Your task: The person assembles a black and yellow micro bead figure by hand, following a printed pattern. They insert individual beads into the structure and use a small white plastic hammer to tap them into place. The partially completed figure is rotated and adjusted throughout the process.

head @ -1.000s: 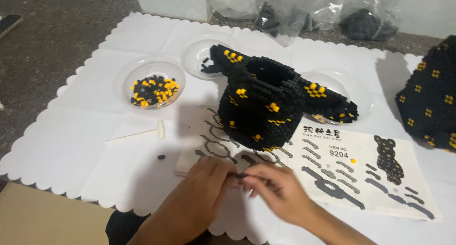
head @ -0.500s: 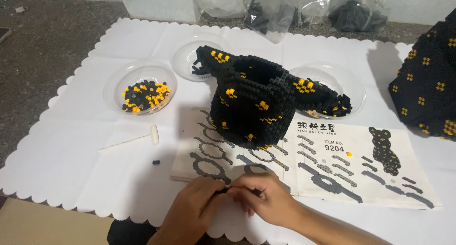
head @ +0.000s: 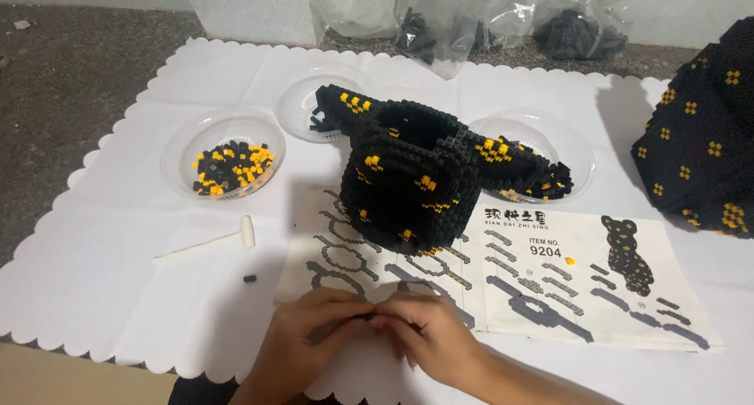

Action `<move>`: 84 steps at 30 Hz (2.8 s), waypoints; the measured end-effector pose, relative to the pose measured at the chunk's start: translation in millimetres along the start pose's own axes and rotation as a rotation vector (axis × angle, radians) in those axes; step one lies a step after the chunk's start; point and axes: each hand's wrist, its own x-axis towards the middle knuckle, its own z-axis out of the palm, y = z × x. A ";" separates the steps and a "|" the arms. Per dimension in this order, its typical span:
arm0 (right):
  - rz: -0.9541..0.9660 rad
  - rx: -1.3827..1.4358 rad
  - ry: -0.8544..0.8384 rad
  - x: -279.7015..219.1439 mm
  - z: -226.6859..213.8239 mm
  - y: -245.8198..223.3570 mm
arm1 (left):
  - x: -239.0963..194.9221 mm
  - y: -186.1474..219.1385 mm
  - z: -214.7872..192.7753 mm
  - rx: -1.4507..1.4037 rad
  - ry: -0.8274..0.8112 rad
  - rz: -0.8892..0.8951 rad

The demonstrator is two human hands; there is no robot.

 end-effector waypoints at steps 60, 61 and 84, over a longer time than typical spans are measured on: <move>0.306 0.671 0.519 12.7 -79.9 -14.2 | 96.6 60.6 33.1 -0.585 0.016 -0.230; 0.304 0.670 0.519 12.7 -79.4 -15.2 | 97.4 59.3 34.4 -0.586 0.017 -0.227; -0.075 0.276 0.522 2.7 -65.3 -4.8 | 84.6 31.1 29.4 -0.178 0.013 0.280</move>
